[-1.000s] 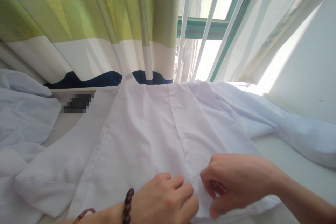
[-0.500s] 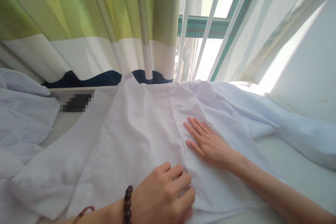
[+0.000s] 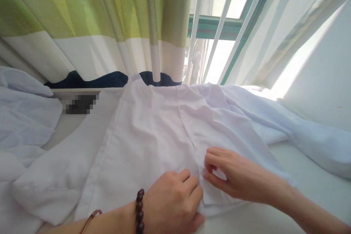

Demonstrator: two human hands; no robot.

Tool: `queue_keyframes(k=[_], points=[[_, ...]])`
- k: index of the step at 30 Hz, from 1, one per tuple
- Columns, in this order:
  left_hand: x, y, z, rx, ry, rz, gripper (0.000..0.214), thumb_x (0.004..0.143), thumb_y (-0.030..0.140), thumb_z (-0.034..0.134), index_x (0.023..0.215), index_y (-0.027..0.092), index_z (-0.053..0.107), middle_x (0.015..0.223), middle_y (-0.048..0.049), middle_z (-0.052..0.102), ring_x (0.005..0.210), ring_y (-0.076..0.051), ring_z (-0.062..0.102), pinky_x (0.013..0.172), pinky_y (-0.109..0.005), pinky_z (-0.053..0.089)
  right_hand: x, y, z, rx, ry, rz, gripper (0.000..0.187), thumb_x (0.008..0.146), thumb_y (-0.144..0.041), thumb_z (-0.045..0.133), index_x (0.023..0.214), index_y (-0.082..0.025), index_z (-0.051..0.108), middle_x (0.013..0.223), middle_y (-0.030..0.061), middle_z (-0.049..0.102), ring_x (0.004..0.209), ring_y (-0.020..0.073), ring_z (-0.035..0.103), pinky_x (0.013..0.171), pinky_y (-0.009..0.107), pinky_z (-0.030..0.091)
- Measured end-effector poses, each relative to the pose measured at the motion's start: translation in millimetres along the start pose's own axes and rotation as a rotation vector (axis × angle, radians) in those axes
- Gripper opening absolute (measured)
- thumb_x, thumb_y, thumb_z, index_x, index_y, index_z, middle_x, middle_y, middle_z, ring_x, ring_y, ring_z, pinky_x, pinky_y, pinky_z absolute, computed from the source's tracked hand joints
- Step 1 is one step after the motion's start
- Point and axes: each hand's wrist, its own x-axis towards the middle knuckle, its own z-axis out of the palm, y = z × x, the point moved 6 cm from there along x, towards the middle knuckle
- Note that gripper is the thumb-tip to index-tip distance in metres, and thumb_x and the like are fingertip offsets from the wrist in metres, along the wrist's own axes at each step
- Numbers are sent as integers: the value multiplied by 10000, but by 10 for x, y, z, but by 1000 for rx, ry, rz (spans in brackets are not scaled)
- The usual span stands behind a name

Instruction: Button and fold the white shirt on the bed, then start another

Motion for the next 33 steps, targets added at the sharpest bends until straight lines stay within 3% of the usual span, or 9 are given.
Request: queue_keyframes(k=[2,5,11,16,20,23,27,30,33], points=[[2,-15,7,-18,11,-12,171,793,310,655,779,168,561,782,-5,628,687,-178,541,507,-306,401,-92,-90,81,120,-118,-80,212,865,-402,575,801,-206,522,762,-3,574,708,155,526,657,283,436],[0,-60,33,-93,-18,-40,180,780,322,671,805,174,572,799,7,642,712,-174,562,526,-296,412,-135,-86,142,160,-130,-111,302,784,-478,660,825,-206,535,781,0,577,728,159,510,666,275,410],[-8,-97,7,-168,-20,-69,66,847,218,585,795,186,559,791,20,636,689,-148,553,532,-277,391,-158,-91,91,179,-102,-152,115,819,-164,518,722,-206,473,681,-22,533,654,123,471,679,247,372],[21,-14,-178,-227,45,52,125,900,123,452,818,163,538,787,-17,601,683,-143,490,603,-271,407,-262,-85,-127,226,41,-191,164,757,-107,515,697,-207,400,633,-36,468,602,105,414,623,237,335],[10,-3,-209,-253,51,172,90,895,135,467,841,180,523,878,-29,595,757,-155,475,705,-280,419,-306,-70,-205,258,93,-219,179,739,-104,509,687,-210,374,617,-42,438,579,99,390,611,240,329],[-32,-17,-129,-260,62,214,59,884,156,506,879,205,538,987,-23,594,883,-174,490,812,-299,421,-312,-78,-192,279,68,-229,177,719,-107,512,668,-210,377,600,-51,423,562,94,388,636,245,347],[-59,-69,-54,-263,61,95,65,913,273,513,936,233,559,1127,-27,582,1075,-217,471,956,-359,386,-289,-77,-111,267,-5,-196,140,710,-118,544,666,-207,445,594,-56,455,566,94,422,680,252,369],[-67,-95,-64,-251,-3,-5,194,899,327,541,1065,229,557,1209,-49,564,1137,-240,461,1006,-397,366,-255,-89,-8,264,-65,-202,87,717,-135,569,712,-208,522,612,-56,517,577,97,464,701,254,379],[-75,-71,-137,-191,-56,26,225,893,287,563,1116,256,563,1247,-44,557,1156,-243,470,1025,-409,353,-229,-116,132,261,-152,-226,68,716,-161,594,752,-211,564,636,-54,571,598,103,514,726,254,389]])
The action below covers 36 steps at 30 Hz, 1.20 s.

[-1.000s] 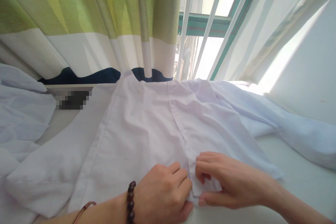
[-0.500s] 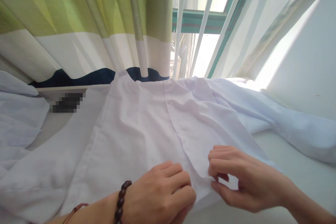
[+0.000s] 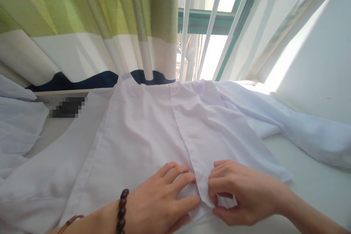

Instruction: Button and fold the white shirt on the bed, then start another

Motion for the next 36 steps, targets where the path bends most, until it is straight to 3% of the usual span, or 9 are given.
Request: queue_keyframes(k=[5,12,15,18,21,24,27,31,36], points=[[5,-15,-68,13,-50,32,66,911,206,519,898,206,583,1015,-24,610,954,-189,524,898,-336,410,31,9,118,-17,-68,-22,78,705,-148,598,731,-209,557,638,-62,579,609,99,532,730,242,385],[10,-35,-30,57,-72,-15,156,836,306,645,835,186,544,903,-24,586,814,-188,503,726,-308,419,23,12,73,-10,-60,-15,130,741,-287,684,821,-216,609,664,-51,571,610,110,523,722,259,411],[19,-154,-161,83,17,-70,51,891,221,540,862,184,559,901,-33,579,819,-186,505,761,-317,419,21,-9,-25,-18,79,8,118,816,-294,614,899,-211,621,799,5,622,741,142,573,759,269,450],[10,-460,-311,157,163,-205,187,949,219,413,995,171,588,1008,-73,592,941,-211,527,879,-367,410,15,54,-112,-135,293,97,373,901,-333,521,1245,-187,529,1250,122,562,1165,214,507,967,338,430],[-30,-785,-261,268,178,-319,422,974,391,375,1311,163,484,1328,-126,512,1250,-275,417,1070,-469,266,39,147,-3,-288,280,125,639,934,-407,468,1491,-184,245,1535,127,288,1414,255,232,1123,426,293],[-100,-943,-39,284,39,-364,582,961,527,323,1466,238,309,1522,-90,319,1403,-288,231,1126,-506,133,34,211,133,-333,185,160,698,948,-452,422,1523,-206,112,1573,88,165,1440,264,149,1159,457,230],[-181,-894,64,252,-33,-365,638,938,591,313,1493,291,225,1563,-73,223,1430,-293,164,1128,-519,98,-15,151,160,-327,127,178,727,928,-514,428,1517,-208,132,1561,83,156,1426,285,185,1144,463,275],[-203,-885,-74,248,-40,-396,680,919,642,292,1499,303,184,1561,-40,231,1440,-277,134,1132,-512,78,-35,92,81,-372,165,183,722,924,-530,427,1516,-229,143,1539,72,245,1395,273,286,1095,443,373],[-171,-1212,-190,313,-6,-539,654,959,584,215,1495,210,243,1556,-70,233,1439,-271,141,1141,-482,50,22,308,92,-467,324,222,718,954,-455,403,1514,-250,2,1563,59,162,1420,278,206,1110,492,331]])
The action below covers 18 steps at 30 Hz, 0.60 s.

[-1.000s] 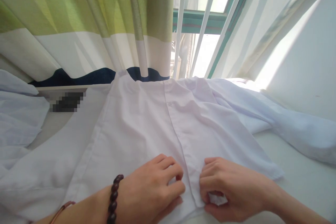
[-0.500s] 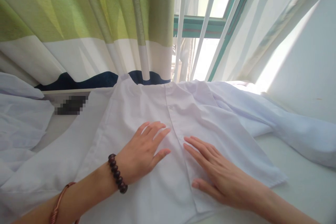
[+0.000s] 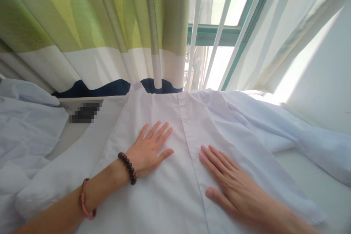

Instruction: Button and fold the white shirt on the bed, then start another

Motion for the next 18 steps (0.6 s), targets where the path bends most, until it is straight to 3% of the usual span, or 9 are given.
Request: queue_keyframes(k=[4,7,9,11,13,16,18], points=[[-129,48,191,0,-6,-11,694,940,619,230,1493,200,252,1556,-93,223,1434,-299,149,1127,-512,64,-128,-27,57,5,-17,-45,752,925,-489,448,1516,-275,35,1548,59,213,1388,298,294,1078,494,383],[-225,149,177,5,44,26,712,925,647,232,1481,205,287,1546,-99,260,1423,-310,178,1124,-519,69,-185,-102,-113,26,-35,-93,728,888,-522,501,1510,-300,193,1473,70,401,1281,308,473,996,465,484],[-132,146,93,1,56,45,676,936,630,225,1455,213,344,1518,-93,332,1398,-297,247,1126,-497,106,-63,-74,-266,25,-24,-48,615,906,-499,478,1461,-271,346,1406,87,502,1225,300,533,972,458,506],[96,58,-21,2,83,29,627,960,581,217,1442,208,363,1502,-86,362,1391,-273,266,1136,-475,115,204,21,-392,-9,39,30,550,940,-492,403,1405,-201,434,1409,122,495,1262,302,496,1003,489,471],[379,-84,-90,19,109,-27,604,975,535,228,1457,185,331,1538,-85,289,1422,-267,192,1149,-480,85,551,133,-412,-53,92,70,607,954,-512,342,1423,-130,392,1493,154,366,1361,296,360,1069,502,391],[683,-254,-14,5,63,-96,625,966,532,248,1481,179,280,1567,-73,198,1440,-281,138,1149,-508,79,984,303,-257,-89,119,108,682,948,-527,334,1468,-88,289,1561,160,183,1437,280,144,1144,496,248],[717,-282,90,-19,23,-106,637,960,536,240,1487,179,265,1566,-68,193,1440,-280,146,1149,-512,86,1090,377,-75,-55,58,141,711,946,-569,287,1476,-96,276,1557,160,197,1437,270,139,1154,484,221]])
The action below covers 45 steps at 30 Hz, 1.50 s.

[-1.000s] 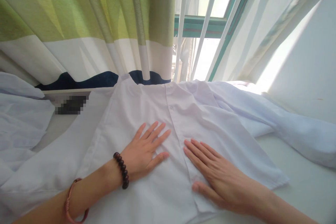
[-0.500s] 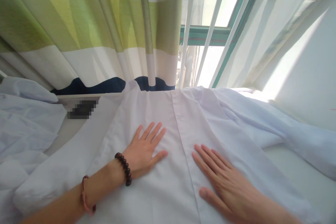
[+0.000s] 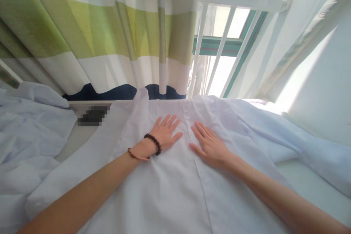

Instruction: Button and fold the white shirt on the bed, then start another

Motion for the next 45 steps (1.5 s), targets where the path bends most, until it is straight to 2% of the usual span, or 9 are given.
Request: queue_keyframes(k=[3,7,11,14,18,33,39,41,45], points=[[-167,46,86,-18,-1,7,636,960,530,238,1491,181,255,1564,-66,192,1442,-276,140,1151,-513,79,-138,-36,169,21,-62,-8,737,947,-593,237,1493,-98,236,1559,153,182,1438,261,128,1162,474,201],[-395,164,67,-35,-34,41,657,951,561,257,1484,178,277,1559,-82,211,1439,-294,148,1143,-525,108,-398,-156,107,7,-76,-34,715,952,-572,271,1483,-94,270,1550,166,212,1432,286,170,1140,488,254],[-216,151,-99,-3,58,64,619,966,553,216,1466,204,322,1552,-54,248,1440,-268,154,1155,-516,88,-169,-141,-106,17,-20,8,681,951,-571,270,1406,-87,422,1443,186,434,1351,291,372,1088,476,350],[56,12,-149,40,177,9,591,974,512,234,1476,207,300,1565,-35,204,1450,-256,106,1166,-508,51,199,-47,-149,-6,91,49,748,940,-589,283,1479,-71,275,1549,149,243,1433,272,182,1158,443,213],[232,-140,69,-3,71,-43,626,954,522,265,1487,195,273,1560,-38,215,1443,-254,150,1165,-498,108,470,87,140,10,-16,112,760,945,-603,192,1501,-86,211,1572,116,152,1449,233,100,1175,410,123],[31,9,102,-36,17,-55,644,945,528,260,1492,187,259,1562,-34,193,1446,-237,142,1170,-498,96,227,38,223,22,-64,105,773,935,-626,121,1505,-111,208,1572,101,136,1449,224,91,1176,411,104],[76,-98,-52,36,100,-94,570,974,457,218,1472,195,312,1553,-7,230,1449,-224,126,1172,-511,50,366,124,98,-20,2,137,672,972,-524,157,1480,-105,292,1551,103,249,1436,231,180,1158,401,181],[82,-156,-38,35,95,-120,571,968,451,241,1476,199,304,1559,-2,209,1449,-230,123,1172,-503,75,411,170,85,-37,51,160,658,975,-503,174,1491,-103,256,1566,89,199,1445,226,133,1167,406,147],[75,-228,71,-12,27,-152,581,959,465,244,1485,219,282,1560,9,196,1446,-235,145,1169,-498,114,436,220,219,-15,-17,167,679,969,-530,151,1492,-110,256,1567,81,184,1445,225,132,1168,420,136]])
